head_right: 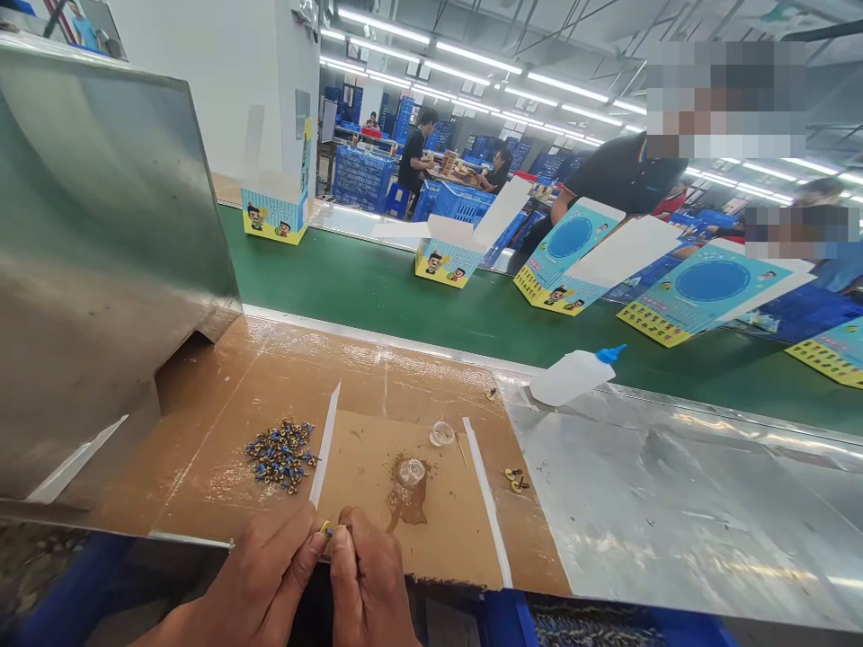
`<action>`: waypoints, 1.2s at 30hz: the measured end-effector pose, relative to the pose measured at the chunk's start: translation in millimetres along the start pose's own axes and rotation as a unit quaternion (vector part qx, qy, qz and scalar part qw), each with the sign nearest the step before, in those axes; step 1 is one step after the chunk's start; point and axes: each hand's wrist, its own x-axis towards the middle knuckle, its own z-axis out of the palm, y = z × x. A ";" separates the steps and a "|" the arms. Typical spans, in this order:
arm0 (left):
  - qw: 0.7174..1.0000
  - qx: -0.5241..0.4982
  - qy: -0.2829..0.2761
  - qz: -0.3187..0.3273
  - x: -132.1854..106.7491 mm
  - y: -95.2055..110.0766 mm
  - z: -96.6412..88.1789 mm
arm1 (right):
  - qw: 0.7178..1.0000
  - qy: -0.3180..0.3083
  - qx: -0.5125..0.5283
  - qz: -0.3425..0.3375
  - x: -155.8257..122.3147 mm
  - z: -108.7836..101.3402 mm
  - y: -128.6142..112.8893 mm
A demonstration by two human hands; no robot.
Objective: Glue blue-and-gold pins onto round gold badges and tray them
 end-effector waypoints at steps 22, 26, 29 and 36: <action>1.000 0.006 0.020 -0.003 3.8 3.1 -2.4 | 0.999 0.010 -0.011 -0.030 -10.0 -0.4 13.4; 1.000 -0.003 0.026 0.002 4.2 4.2 -2.7 | 0.999 -0.007 0.008 -0.033 -7.3 -5.1 8.4; 1.000 -0.005 0.031 0.004 4.7 4.1 -2.3 | 0.999 -0.031 0.017 -0.028 -1.8 -11.2 0.6; 0.999 -0.019 0.038 0.001 1.6 4.8 0.3 | 0.999 -0.011 0.000 -0.049 -7.0 -9.0 4.1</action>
